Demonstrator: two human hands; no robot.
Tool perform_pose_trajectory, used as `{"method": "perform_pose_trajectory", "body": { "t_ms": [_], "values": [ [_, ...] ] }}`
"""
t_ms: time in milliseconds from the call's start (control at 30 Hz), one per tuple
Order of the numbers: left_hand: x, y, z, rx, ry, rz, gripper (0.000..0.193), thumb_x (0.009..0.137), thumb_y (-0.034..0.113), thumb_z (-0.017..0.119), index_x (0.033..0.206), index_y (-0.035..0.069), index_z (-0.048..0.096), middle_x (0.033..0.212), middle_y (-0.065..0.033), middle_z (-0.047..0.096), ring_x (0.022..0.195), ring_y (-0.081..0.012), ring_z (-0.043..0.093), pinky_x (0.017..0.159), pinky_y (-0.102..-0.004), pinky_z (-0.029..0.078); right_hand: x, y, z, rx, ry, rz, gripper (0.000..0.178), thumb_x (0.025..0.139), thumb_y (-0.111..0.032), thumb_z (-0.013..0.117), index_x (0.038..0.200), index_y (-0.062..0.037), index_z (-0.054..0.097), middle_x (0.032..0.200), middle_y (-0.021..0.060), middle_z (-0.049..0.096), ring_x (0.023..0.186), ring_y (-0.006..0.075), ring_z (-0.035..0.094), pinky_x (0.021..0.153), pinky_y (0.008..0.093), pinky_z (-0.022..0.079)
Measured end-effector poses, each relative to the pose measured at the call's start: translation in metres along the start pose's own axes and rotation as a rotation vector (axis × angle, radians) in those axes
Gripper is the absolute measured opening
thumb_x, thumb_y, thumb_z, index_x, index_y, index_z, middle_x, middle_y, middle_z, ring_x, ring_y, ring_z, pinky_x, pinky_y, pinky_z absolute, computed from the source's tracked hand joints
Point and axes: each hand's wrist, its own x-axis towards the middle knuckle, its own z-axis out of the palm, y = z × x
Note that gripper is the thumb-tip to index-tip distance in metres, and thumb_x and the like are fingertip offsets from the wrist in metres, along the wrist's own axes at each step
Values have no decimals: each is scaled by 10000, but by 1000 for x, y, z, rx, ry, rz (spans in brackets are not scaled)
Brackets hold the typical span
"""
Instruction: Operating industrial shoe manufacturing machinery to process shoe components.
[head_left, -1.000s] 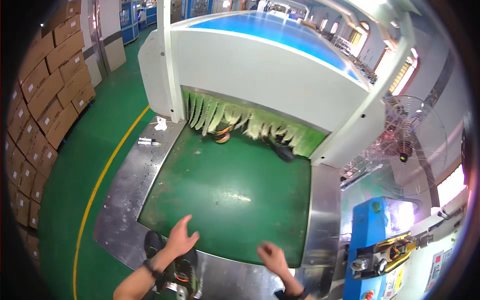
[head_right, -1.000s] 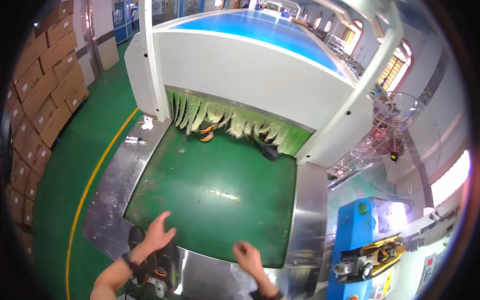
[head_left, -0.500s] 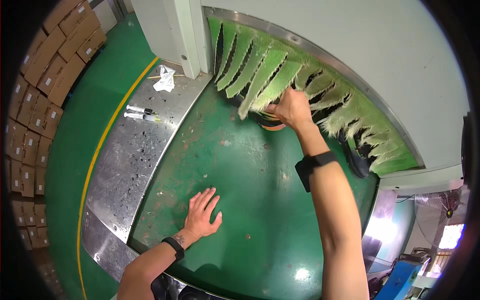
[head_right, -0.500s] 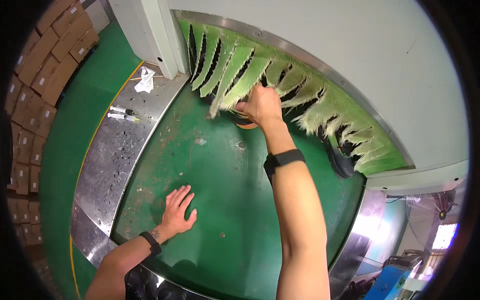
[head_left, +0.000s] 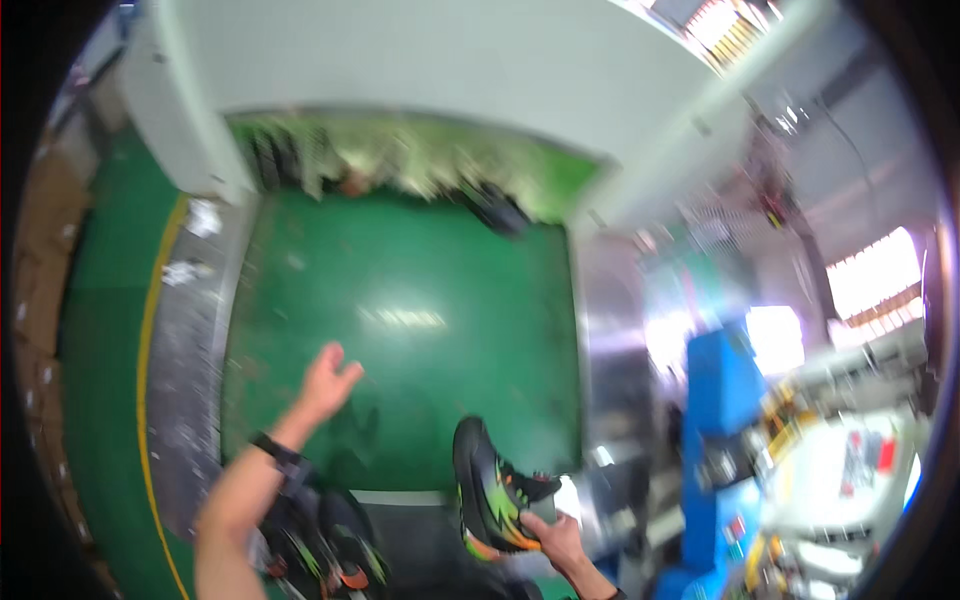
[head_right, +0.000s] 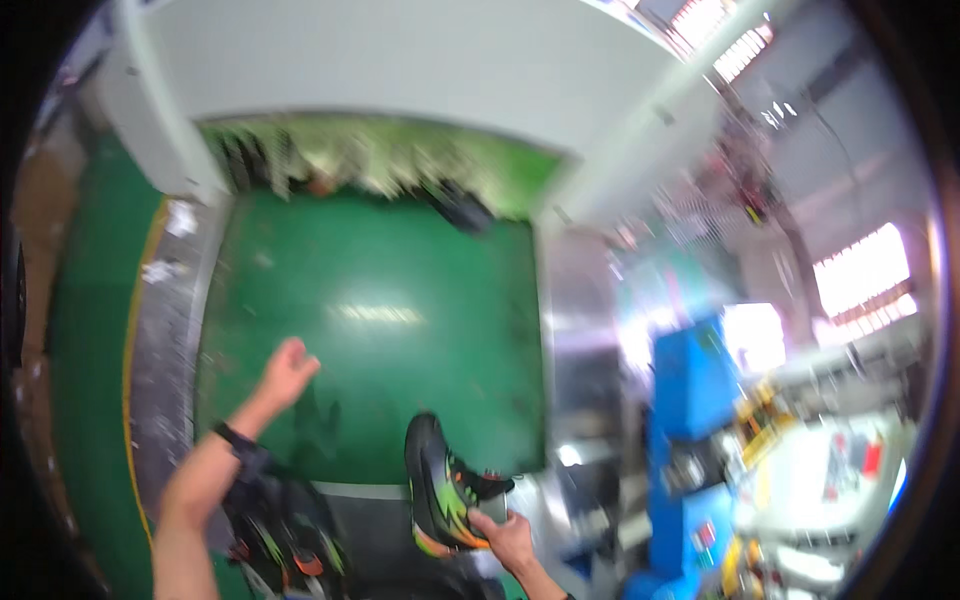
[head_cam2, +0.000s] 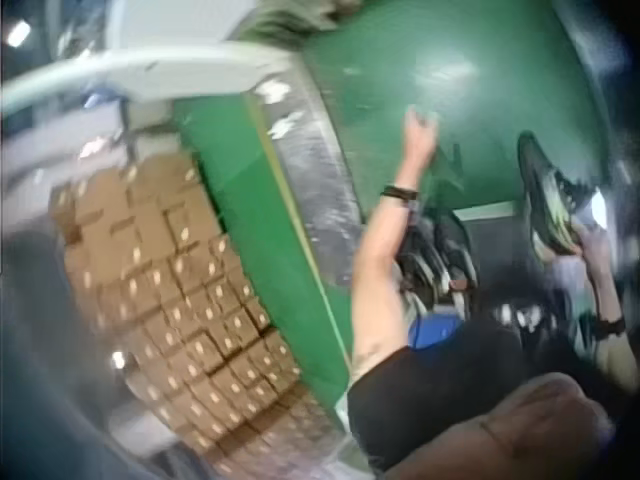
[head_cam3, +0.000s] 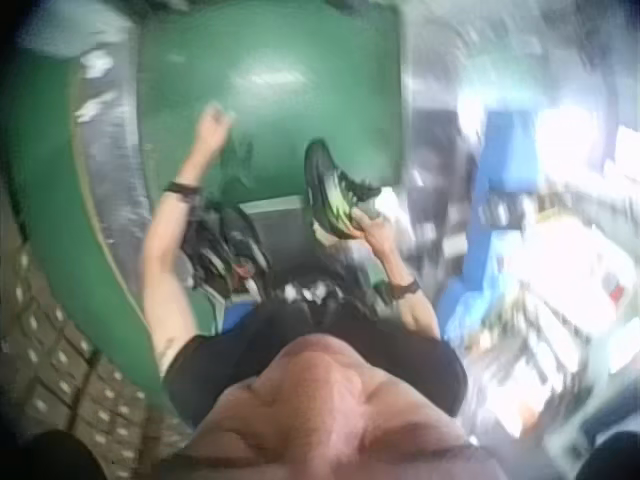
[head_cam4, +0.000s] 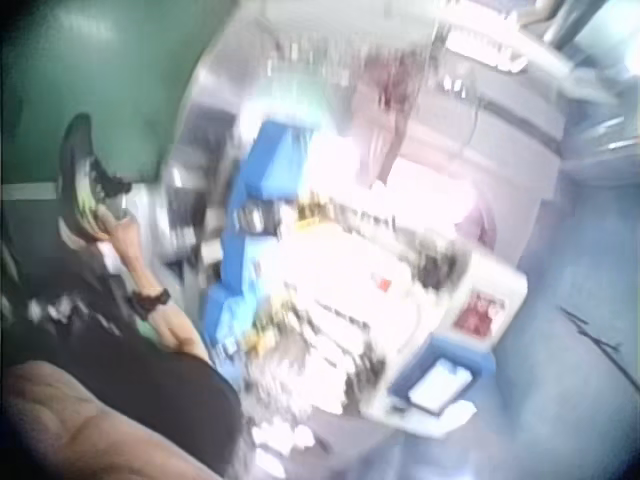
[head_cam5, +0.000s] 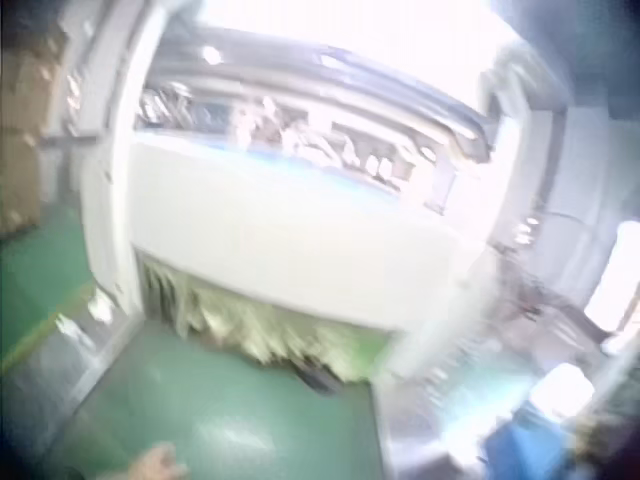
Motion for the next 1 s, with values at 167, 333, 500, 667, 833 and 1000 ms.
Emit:
{"method": "perform_pose_trajectory", "body": {
  "t_ms": [167,333,500,667,833,1000],
  "values": [
    [-134,116,45,-371,-560,11,792,834,47,561,1487,79,114,1513,-204,209,1414,-313,188,1128,-427,205,-122,-34,-70,231,292,-37,560,723,-313,788,1068,83,593,998,147,678,892,170,640,810,311,509],
    [-261,200,201,-834,-968,237,825,846,232,612,1466,7,117,1466,-197,291,1342,-292,328,1106,-408,256,-194,3,-106,189,414,-321,702,673,-519,774,1081,18,582,706,158,650,674,202,630,656,365,503],
    [-328,216,252,-546,-1060,33,609,833,241,667,1315,-42,426,1258,-209,524,1094,-317,569,942,-454,483,-257,94,-143,522,373,-725,716,791,-283,728,1346,-15,365,1005,161,625,881,185,594,815,360,480],
    [-470,206,366,-256,-1074,32,492,876,162,615,1302,-20,447,1208,-143,557,1041,-262,585,897,-392,489,-312,231,-227,762,303,-599,679,782,-211,742,1318,21,394,1191,111,572,1069,161,534,957,317,420],
    [-602,262,478,-387,-1596,113,699,836,117,579,1423,-44,235,1445,-195,331,1310,-295,394,1105,-433,285,-389,374,-264,1518,441,-583,636,763,-67,705,1322,-15,407,1147,112,583,1049,197,578,918,357,468],
    [-673,344,650,57,-1612,214,858,844,95,648,1471,27,67,1447,-251,318,1345,-307,342,1068,-386,334,-455,433,-323,1737,952,-632,689,701,14,651,1329,-47,372,1093,113,579,953,239,616,849,396,513]
  ]
}}
